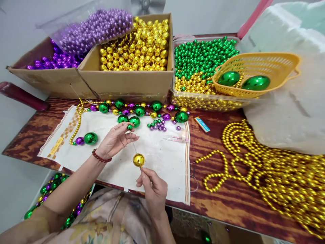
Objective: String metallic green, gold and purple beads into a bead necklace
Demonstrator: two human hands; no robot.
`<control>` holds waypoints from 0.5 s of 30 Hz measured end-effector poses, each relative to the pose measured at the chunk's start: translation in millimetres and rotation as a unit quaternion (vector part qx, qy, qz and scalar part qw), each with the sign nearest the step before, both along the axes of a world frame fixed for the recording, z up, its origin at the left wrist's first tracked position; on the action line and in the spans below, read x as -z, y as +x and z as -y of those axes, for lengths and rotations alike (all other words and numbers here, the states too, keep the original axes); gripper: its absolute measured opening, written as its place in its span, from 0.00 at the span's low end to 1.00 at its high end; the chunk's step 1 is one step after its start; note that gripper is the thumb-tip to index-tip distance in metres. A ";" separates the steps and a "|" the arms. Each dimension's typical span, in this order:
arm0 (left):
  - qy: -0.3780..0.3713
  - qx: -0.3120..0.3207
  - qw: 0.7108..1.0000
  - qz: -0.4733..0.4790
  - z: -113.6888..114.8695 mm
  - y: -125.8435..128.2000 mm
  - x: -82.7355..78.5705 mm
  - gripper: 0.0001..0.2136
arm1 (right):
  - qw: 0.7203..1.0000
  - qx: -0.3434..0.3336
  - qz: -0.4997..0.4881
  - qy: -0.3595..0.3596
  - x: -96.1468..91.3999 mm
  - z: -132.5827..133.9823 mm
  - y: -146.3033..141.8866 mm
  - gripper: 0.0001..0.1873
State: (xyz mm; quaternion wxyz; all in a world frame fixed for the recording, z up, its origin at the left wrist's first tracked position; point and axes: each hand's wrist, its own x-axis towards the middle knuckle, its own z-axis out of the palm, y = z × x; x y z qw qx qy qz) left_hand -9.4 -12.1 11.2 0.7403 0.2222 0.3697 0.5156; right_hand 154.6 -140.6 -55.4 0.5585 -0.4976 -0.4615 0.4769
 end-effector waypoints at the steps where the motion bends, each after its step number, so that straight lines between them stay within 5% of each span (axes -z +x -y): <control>1: 0.001 0.001 1.000 -0.003 0.0 -0.3 0.1 0.13 | 1.000 0.000 0.002 -0.003 0.7 0.2 0.0 0.07; 10: 0.027 0.003 0.998 -0.065 0.9 3.7 3.2 0.15 | 0.999 0.012 0.003 -0.048 7.3 -0.4 -0.4 0.08; 15: 0.132 0.096 0.965 -0.205 2.8 -3.1 0.3 0.17 | 0.994 0.028 -0.059 -0.087 14.0 -14.2 -5.3 0.13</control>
